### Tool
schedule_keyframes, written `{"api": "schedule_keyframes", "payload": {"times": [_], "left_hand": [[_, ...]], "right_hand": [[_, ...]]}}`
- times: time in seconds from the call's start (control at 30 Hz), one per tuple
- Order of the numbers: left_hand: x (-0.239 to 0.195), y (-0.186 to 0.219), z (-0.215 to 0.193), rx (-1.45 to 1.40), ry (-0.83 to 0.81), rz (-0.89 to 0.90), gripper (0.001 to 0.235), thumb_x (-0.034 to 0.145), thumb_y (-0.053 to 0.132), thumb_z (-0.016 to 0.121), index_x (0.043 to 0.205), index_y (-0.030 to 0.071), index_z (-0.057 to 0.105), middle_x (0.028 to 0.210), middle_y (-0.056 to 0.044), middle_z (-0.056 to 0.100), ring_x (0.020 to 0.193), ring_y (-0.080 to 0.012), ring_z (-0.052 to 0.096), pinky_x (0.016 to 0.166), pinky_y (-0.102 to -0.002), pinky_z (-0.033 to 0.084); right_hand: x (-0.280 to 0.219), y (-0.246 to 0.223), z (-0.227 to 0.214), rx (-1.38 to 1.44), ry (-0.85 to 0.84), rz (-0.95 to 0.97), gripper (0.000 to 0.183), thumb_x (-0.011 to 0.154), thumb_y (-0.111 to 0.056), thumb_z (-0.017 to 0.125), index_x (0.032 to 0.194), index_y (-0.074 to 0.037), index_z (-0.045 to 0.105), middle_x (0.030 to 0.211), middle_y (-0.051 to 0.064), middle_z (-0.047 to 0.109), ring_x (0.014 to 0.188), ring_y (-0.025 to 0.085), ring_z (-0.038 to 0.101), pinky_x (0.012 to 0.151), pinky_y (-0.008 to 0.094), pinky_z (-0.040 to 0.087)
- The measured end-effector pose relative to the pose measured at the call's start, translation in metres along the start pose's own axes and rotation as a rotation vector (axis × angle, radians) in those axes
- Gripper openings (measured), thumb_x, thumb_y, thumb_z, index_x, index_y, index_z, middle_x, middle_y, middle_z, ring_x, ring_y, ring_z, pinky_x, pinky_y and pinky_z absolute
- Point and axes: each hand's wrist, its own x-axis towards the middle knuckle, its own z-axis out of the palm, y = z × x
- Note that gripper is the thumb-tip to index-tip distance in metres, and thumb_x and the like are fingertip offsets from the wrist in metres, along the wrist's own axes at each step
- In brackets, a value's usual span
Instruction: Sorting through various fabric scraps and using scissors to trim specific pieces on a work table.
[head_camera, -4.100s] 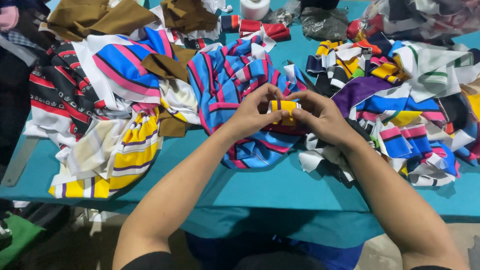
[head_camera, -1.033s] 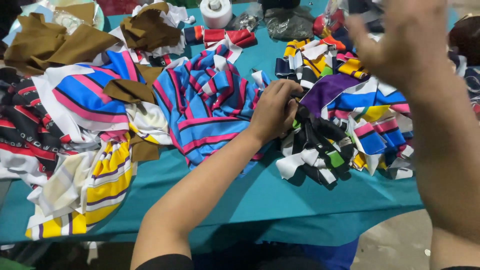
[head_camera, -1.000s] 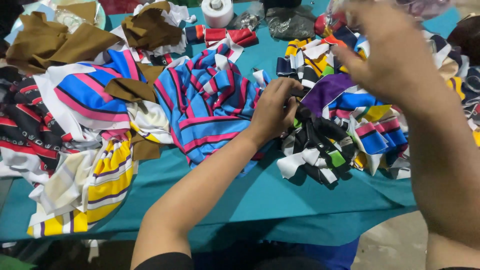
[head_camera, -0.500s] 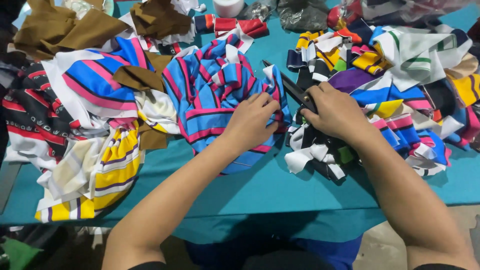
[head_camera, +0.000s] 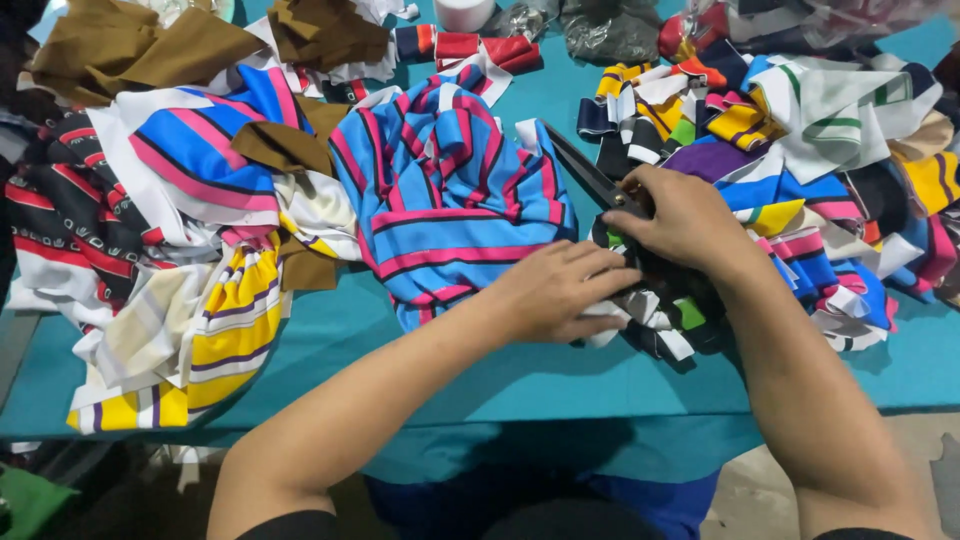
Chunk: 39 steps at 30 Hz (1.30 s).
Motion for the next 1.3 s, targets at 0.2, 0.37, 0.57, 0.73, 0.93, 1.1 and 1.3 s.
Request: {"api": "schedule_keyframes", "payload": {"times": [0.2,0.37,0.57,0.73,0.93,1.1,1.3], "left_hand": [[-0.014,-0.019,0.026,0.101,-0.116,0.062,0.02,0.089,0.022,0.076,0.103,0.014,0.064,0.093,-0.001,0.058,0.098,-0.0266,0.064,0.078,-0.038,0.058],[-0.002,-0.008,-0.009,-0.168,-0.139,-0.164,0.006,0.099,0.02,0.064,0.101,0.016,0.06,0.084,0.001,0.056,0.086,-0.0211,0.065,0.074,-0.034,0.061],[0.001,-0.01,-0.014,-0.302,-0.118,-0.245,0.008,0.098,0.015,0.065,0.101,0.016,0.058,0.085,-0.001,0.061,0.09,-0.0235,0.068,0.075,-0.035,0.062],[0.004,-0.009,-0.02,-0.456,-0.157,-0.237,0.018,0.097,0.021,0.069,0.109,0.008,0.063,0.099,-0.008,0.067,0.089,-0.0212,0.064,0.075,-0.031,0.054],[-0.005,-0.021,0.015,-0.129,-0.197,-0.179,0.037,0.1,0.023,0.063,0.135,0.01,0.059,0.125,-0.013,0.062,0.114,-0.0311,0.06,0.09,-0.042,0.053],[-0.006,-0.022,0.013,-0.168,-0.076,-0.18,0.013,0.093,0.014,0.075,0.101,0.008,0.066,0.087,-0.007,0.061,0.079,-0.0256,0.057,0.062,-0.037,0.048],[-0.008,-0.026,0.012,-0.257,-0.099,-0.255,0.01,0.096,0.016,0.072,0.1,0.008,0.068,0.086,-0.007,0.068,0.076,-0.0238,0.063,0.062,-0.035,0.052]], "right_hand": [[-0.003,0.012,0.016,-0.102,0.068,-0.084,0.047,0.092,-0.025,0.074,0.134,-0.007,0.068,0.114,0.019,0.07,0.105,0.043,0.07,0.084,0.051,0.057],[0.0,0.024,0.015,-0.073,0.185,-0.087,0.044,0.093,-0.025,0.074,0.134,-0.011,0.072,0.12,0.018,0.068,0.109,0.045,0.068,0.089,0.053,0.055],[0.001,0.044,0.005,-0.168,0.32,-0.13,0.045,0.102,-0.027,0.071,0.146,-0.014,0.069,0.127,0.018,0.064,0.113,0.041,0.068,0.091,0.049,0.057],[-0.005,0.027,-0.015,-0.06,0.271,-0.162,0.05,0.098,-0.02,0.072,0.145,-0.003,0.065,0.139,0.022,0.052,0.117,0.038,0.056,0.084,0.051,0.053],[-0.007,0.016,-0.016,0.102,0.256,-0.27,0.044,0.099,-0.012,0.068,0.141,0.003,0.064,0.142,0.024,0.054,0.131,0.04,0.053,0.102,0.051,0.048],[-0.016,0.015,-0.021,0.16,0.451,-0.309,0.027,0.104,0.007,0.062,0.131,0.011,0.062,0.117,0.03,0.07,0.102,0.041,0.069,0.088,0.045,0.059],[-0.011,0.035,0.003,0.065,0.529,-0.236,0.013,0.115,-0.008,0.073,0.12,0.005,0.074,0.102,0.019,0.074,0.086,0.028,0.07,0.077,0.037,0.057]]}}
